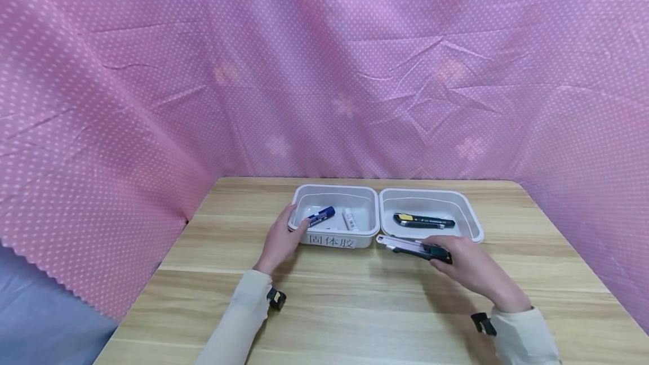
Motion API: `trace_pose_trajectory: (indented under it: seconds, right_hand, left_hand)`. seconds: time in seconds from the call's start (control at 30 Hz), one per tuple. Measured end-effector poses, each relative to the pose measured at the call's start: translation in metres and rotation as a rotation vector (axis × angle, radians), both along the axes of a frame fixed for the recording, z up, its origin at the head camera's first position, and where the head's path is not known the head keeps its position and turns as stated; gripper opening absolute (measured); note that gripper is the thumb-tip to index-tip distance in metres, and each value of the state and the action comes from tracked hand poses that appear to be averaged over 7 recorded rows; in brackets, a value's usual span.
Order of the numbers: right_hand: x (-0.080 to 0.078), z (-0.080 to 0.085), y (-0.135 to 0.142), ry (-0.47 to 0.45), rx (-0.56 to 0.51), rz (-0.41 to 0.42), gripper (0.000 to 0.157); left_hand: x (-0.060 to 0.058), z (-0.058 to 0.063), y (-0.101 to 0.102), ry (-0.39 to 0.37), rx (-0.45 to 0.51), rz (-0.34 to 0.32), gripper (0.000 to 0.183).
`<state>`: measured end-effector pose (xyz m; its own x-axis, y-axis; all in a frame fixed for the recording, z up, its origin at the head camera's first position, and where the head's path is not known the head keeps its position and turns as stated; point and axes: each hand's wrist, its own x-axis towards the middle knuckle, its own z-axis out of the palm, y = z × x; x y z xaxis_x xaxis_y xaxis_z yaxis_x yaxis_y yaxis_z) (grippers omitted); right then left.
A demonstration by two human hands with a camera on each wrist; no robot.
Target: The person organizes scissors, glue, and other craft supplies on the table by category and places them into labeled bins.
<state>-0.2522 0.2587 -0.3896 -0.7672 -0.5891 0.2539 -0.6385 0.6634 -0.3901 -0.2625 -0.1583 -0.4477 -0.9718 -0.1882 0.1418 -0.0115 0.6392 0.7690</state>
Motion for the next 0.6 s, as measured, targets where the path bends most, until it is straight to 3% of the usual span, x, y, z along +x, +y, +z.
trace_pose_trajectory:
  seconds: [0.3,0.6]
  right_hand:
    - [-0.006,0.006,0.002,0.075,-0.022,-0.025,0.037]
    - [-0.012,0.01,0.004,0.092,-0.019,-0.053,0.036]
  left_hand:
    - [-0.001,-0.001,-0.001,0.008,-0.005,-0.006,0.068]
    - [-0.001,-0.003,-0.001,0.005,0.003,-0.005,0.068]
